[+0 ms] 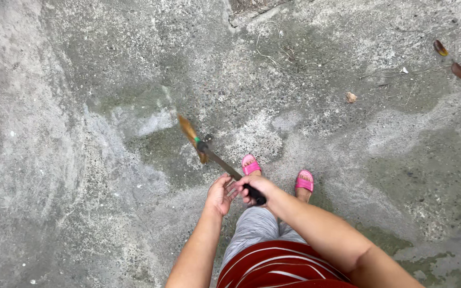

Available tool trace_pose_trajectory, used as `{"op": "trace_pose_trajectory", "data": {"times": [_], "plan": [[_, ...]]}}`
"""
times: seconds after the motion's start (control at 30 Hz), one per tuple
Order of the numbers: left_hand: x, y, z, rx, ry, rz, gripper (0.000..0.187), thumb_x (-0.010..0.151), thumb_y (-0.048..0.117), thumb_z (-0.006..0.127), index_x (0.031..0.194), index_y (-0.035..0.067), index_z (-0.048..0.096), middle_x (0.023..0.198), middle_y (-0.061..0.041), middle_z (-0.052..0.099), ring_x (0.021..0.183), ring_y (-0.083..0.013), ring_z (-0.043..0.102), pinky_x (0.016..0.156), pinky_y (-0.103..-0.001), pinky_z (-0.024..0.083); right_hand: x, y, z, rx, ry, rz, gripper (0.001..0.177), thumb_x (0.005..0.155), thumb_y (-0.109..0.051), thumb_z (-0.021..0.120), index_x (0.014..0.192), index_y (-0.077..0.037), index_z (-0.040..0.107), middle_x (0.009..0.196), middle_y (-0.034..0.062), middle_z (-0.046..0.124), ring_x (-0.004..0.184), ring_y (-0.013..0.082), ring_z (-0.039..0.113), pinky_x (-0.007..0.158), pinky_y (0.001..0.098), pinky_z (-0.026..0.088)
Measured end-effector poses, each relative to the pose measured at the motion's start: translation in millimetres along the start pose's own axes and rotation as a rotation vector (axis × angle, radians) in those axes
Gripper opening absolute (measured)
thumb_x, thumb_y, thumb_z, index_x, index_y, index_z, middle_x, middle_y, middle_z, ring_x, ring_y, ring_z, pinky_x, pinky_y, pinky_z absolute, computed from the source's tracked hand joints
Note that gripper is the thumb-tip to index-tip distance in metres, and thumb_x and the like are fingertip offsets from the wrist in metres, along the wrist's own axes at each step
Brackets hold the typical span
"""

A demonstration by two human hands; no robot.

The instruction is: The person sweeps a concrete outdoor area using a broom, moving leaves and debris across the ground.

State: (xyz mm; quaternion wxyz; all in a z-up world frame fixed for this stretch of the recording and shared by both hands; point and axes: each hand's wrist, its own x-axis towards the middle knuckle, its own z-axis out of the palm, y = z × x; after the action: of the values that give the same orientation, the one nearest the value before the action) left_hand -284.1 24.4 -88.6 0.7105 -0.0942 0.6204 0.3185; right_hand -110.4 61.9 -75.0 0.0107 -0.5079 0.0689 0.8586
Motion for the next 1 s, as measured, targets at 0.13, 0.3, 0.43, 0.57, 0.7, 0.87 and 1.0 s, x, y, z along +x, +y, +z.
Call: {"op": "trace_pose_trajectory", "data": {"times": [0.13, 0.3, 0.43, 0.57, 0.7, 0.87, 1.0], "plan": [[-32, 48, 30, -0.115, -0.264, 0.011, 0.063, 0.099, 0.037, 0.05, 0.154, 0.007, 0.04, 0.154, -0.009, 0.048, 0.138, -0.0288, 0.048, 0.113, -0.051, 0.041, -15, -35, -95, 0.29, -0.222, -0.201, 0.026, 0.091, -0.011, 0.071, 0.073, -0.012, 0.053, 0.054, -0.008, 0.046, 0.042, 0.0045, 0.041, 0.04, 0.0241, 0.034], [-82, 97, 66, -0.341, -0.8, -0.013, 0.068, 0.105, 0.046, 0.034, 0.156, 0.001, 0.037, 0.166, -0.017, 0.034, 0.153, -0.036, 0.032, 0.122, -0.055, 0.029, -76, -110, -197, 0.435, 0.128, -0.463, 0.011, 0.096, -0.012, 0.053, 0.086, -0.009, 0.055, 0.066, -0.0037, 0.053, 0.049, 0.0051, 0.047, 0.041, 0.0245, 0.041], [-92, 112, 77, -0.385, -0.926, -0.021, 0.072, 0.106, 0.049, 0.033, 0.156, -0.002, 0.036, 0.166, -0.02, 0.032, 0.154, -0.0386, 0.03, 0.125, -0.056, 0.025, -72, -115, -137, 0.315, 0.579, -0.49, 0.02, 0.1, -0.016, 0.048, 0.081, -0.01, 0.049, 0.058, -0.0004, 0.045, 0.047, 0.014, 0.042, 0.043, 0.0313, 0.042], [-76, 110, 69, -0.334, -0.874, -0.003, 0.058, 0.104, 0.04, 0.042, 0.146, 0.001, 0.052, 0.161, -0.018, 0.042, 0.15, -0.0372, 0.037, 0.122, -0.054, 0.031, -96, -61, -55, 0.381, 0.277, -0.483, 0.015, 0.098, -0.011, 0.047, 0.083, -0.012, 0.049, 0.056, -0.0017, 0.043, 0.045, 0.0135, 0.043, 0.041, 0.0327, 0.042], [-44, 100, 64, -0.289, -0.677, 0.128, 0.023, 0.109, 0.025, 0.053, 0.112, 0.005, 0.064, 0.155, -0.02, 0.054, 0.145, -0.0375, 0.049, 0.12, -0.054, 0.039, -134, -8, -1, 0.387, -0.03, -0.359, 0.005, 0.09, -0.012, 0.054, 0.09, -0.014, 0.058, 0.06, -0.003, 0.048, 0.045, 0.0112, 0.045, 0.041, 0.03, 0.038], [-33, 108, 52, -0.314, -0.37, 0.195, 0.018, 0.101, 0.027, 0.058, 0.097, 0.011, 0.065, 0.141, -0.011, 0.065, 0.13, -0.0279, 0.061, 0.108, -0.048, 0.048, -54, -19, 31, 0.311, -0.2, -0.119, 0.017, 0.094, -0.015, 0.067, 0.082, -0.011, 0.054, 0.066, -0.0034, 0.05, 0.051, 0.0111, 0.049, 0.047, 0.0304, 0.041], [-31, 117, 43, -0.273, -0.224, 0.248, 0.016, 0.1, 0.026, 0.058, 0.104, 0.013, 0.067, 0.133, -0.008, 0.066, 0.125, -0.0256, 0.061, 0.106, -0.047, 0.048, 29, -69, 23, 0.355, -0.245, 0.001, 0.02, 0.092, -0.013, 0.067, 0.077, -0.012, 0.054, 0.063, -0.0046, 0.051, 0.049, 0.0092, 0.049, 0.045, 0.0283, 0.038]]}}
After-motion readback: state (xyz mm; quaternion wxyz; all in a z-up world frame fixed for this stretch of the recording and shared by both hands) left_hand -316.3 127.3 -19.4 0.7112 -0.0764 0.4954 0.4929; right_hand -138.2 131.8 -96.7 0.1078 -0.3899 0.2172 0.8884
